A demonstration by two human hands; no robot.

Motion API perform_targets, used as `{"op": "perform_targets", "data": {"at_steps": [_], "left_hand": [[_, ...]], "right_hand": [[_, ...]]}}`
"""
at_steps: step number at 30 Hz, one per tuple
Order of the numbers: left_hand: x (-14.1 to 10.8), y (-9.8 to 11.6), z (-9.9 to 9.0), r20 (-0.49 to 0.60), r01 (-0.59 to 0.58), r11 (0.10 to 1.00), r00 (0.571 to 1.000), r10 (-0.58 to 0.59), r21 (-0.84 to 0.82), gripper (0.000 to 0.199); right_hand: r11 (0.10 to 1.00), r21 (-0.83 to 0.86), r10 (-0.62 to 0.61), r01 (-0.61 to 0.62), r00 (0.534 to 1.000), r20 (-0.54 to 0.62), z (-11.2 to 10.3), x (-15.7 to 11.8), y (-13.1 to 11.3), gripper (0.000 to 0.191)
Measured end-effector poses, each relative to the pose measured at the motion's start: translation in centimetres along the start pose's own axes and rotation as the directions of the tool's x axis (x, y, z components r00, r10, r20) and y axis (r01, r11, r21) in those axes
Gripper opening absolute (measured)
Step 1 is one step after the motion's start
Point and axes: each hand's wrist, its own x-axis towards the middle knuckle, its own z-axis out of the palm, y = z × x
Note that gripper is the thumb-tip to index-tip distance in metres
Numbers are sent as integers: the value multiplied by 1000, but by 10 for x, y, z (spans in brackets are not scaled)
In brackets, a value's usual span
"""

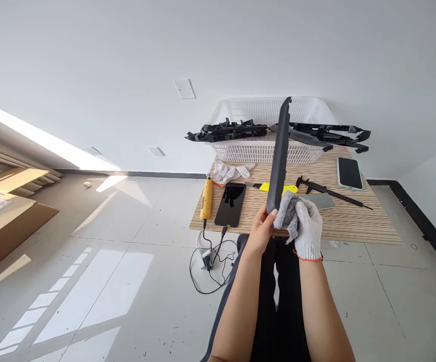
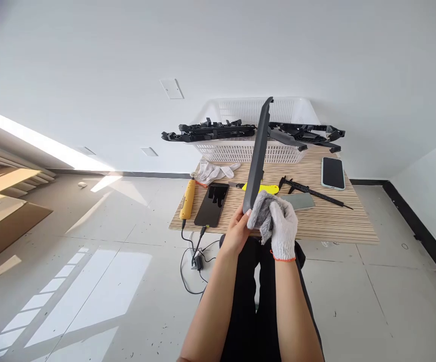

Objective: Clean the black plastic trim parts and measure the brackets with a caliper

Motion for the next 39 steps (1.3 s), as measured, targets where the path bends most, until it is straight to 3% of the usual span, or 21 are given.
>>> {"op": "perform_targets", "data": {"at_steps": [2,4,7,9,12,15,19,26,32,37,39], "left_hand": [[1,-2,2,-16,-27,1000,1000,26,-15,40],[1,-5,1,-33,-22,1000,999,23,15,39],[1,-10,-3,-77,7,998,997,-2,65,38],[0,-11,-7,-107,-1,998,994,7,58,39],[-1,-9,-10,-114,-10,1000,993,11,5,44],[-3,-7,-7,-120,10,1000,993,-11,-11,44],[-1,-8,-2,-137,10,1000,991,-9,13,45],[2,-7,-4,-162,-13,1000,987,16,18,46],[1,-6,-4,-213,-38,998,977,27,-49,64],[4,-10,-3,-219,-79,996,973,69,-38,55],[5,-11,-4,-227,-67,997,972,59,-26,56]], "right_hand": [[999,-29,-17,12,989,-148,3,2,4,45],[988,-151,-33,8,986,-166,4,1,5,51],[887,-454,-61,87,995,73,4,-3,0,60],[797,-575,-43,185,967,251,3,-6,-6,67],[792,-569,42,220,911,410,-2,-6,-15,73],[823,-544,141,162,870,473,-8,-3,-21,57],[796,-599,197,85,899,390,-12,-4,-23,38],[694,-715,24,85,990,140,-4,-10,-13,40],[691,-703,120,167,933,339,-6,-8,-17,40],[727,-682,89,77,975,205,-5,-12,-20,34],[727,-681,110,89,964,243,-3,-12,-20,34]]}}
